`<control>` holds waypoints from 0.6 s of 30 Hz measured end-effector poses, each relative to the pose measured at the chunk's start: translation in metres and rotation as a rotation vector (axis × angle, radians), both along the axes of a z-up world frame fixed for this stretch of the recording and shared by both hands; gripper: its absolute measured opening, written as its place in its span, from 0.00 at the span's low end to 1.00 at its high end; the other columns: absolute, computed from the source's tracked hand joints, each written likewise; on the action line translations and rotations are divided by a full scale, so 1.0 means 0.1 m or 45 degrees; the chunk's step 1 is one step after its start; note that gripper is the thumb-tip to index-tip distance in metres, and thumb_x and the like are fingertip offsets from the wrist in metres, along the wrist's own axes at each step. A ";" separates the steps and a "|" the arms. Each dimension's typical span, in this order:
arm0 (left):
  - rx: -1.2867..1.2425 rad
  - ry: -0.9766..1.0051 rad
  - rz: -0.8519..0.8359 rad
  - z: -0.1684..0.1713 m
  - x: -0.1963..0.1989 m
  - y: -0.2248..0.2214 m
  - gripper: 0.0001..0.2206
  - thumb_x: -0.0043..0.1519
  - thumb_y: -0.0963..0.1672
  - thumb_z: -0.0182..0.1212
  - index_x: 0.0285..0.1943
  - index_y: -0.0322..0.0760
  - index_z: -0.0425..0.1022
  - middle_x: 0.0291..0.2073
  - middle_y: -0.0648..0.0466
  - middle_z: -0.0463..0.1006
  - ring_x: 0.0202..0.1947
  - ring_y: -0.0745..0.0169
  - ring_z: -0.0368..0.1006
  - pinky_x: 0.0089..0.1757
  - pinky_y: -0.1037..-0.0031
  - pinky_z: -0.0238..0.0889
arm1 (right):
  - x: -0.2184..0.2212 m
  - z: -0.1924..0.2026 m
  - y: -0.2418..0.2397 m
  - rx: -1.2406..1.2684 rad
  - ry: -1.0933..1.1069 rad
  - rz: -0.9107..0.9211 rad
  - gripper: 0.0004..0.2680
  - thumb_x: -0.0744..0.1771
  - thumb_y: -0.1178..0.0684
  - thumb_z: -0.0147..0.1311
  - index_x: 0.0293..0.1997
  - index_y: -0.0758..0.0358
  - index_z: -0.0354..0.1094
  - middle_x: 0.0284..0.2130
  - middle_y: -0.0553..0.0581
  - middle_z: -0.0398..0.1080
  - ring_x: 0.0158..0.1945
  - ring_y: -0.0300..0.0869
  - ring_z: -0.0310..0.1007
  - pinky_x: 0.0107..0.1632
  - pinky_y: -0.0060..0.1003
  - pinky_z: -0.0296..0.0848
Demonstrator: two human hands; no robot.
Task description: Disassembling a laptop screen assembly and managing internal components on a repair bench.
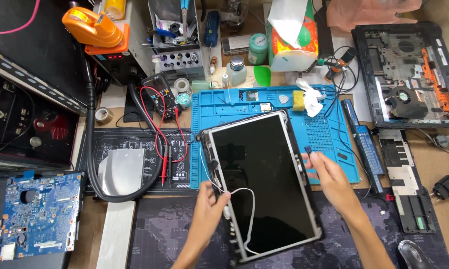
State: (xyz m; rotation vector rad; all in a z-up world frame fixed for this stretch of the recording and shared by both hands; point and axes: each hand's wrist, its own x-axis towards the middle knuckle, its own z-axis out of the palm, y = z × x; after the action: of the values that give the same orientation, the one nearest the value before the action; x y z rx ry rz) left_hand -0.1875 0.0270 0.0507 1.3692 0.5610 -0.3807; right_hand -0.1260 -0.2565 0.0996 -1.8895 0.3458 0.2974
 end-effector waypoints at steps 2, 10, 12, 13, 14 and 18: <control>0.143 0.008 -0.141 0.01 -0.10 0.05 0.17 0.62 0.46 0.61 0.55 0.42 0.61 0.47 0.51 0.74 0.45 0.64 0.73 0.49 0.75 0.67 | 0.13 -0.03 0.00 -0.070 -0.053 0.064 0.16 0.72 0.43 0.37 0.33 0.61 0.65 0.54 0.56 0.77 0.60 0.39 0.74 0.60 0.40 0.73; 0.208 0.172 -0.574 -0.01 -0.33 0.08 0.12 0.64 0.50 0.63 0.44 0.38 0.73 0.29 0.56 0.74 0.30 0.71 0.73 0.32 0.78 0.71 | 0.38 -0.10 0.18 -0.374 -0.141 0.259 0.15 0.73 0.44 0.37 0.34 0.60 0.65 0.32 0.52 0.70 0.38 0.41 0.67 0.47 0.37 0.61; 0.026 0.290 -0.595 -0.16 -0.41 0.06 0.12 0.65 0.47 0.63 0.47 0.33 0.73 0.29 0.49 0.74 0.23 0.66 0.74 0.21 0.81 0.68 | 0.36 -0.10 0.22 -0.347 -0.035 0.294 0.14 0.73 0.45 0.39 0.31 0.61 0.60 0.26 0.53 0.64 0.32 0.41 0.60 0.42 0.38 0.59; 0.023 0.293 -0.597 -0.04 -0.36 0.06 0.12 0.65 0.47 0.63 0.47 0.33 0.73 0.29 0.49 0.74 0.23 0.66 0.74 0.21 0.81 0.68 | 0.38 -0.14 0.22 -0.349 -0.030 0.293 0.14 0.73 0.45 0.39 0.31 0.61 0.60 0.26 0.53 0.64 0.32 0.41 0.60 0.42 0.38 0.59; 0.020 0.409 -0.641 0.08 -0.32 0.07 0.13 0.66 0.48 0.62 0.48 0.33 0.74 0.29 0.50 0.75 0.21 0.68 0.72 0.21 0.82 0.67 | 0.37 -0.18 0.21 -0.377 -0.034 0.334 0.14 0.73 0.44 0.38 0.33 0.61 0.62 0.31 0.53 0.70 0.38 0.41 0.68 0.46 0.38 0.63; 0.060 0.437 -0.782 0.12 -0.29 0.09 0.13 0.68 0.49 0.59 0.49 0.35 0.74 0.28 0.55 0.73 0.17 0.71 0.69 0.18 0.83 0.64 | 0.35 -0.18 0.23 -0.404 -0.059 0.409 0.15 0.74 0.44 0.38 0.30 0.60 0.55 0.29 0.52 0.68 0.35 0.40 0.67 0.42 0.39 0.61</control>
State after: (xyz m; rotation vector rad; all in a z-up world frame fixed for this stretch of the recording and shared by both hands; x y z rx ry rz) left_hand -0.2161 0.0360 0.0627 1.5171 0.4164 -1.1212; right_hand -0.0912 -0.2330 0.0811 -2.2632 0.0563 0.4324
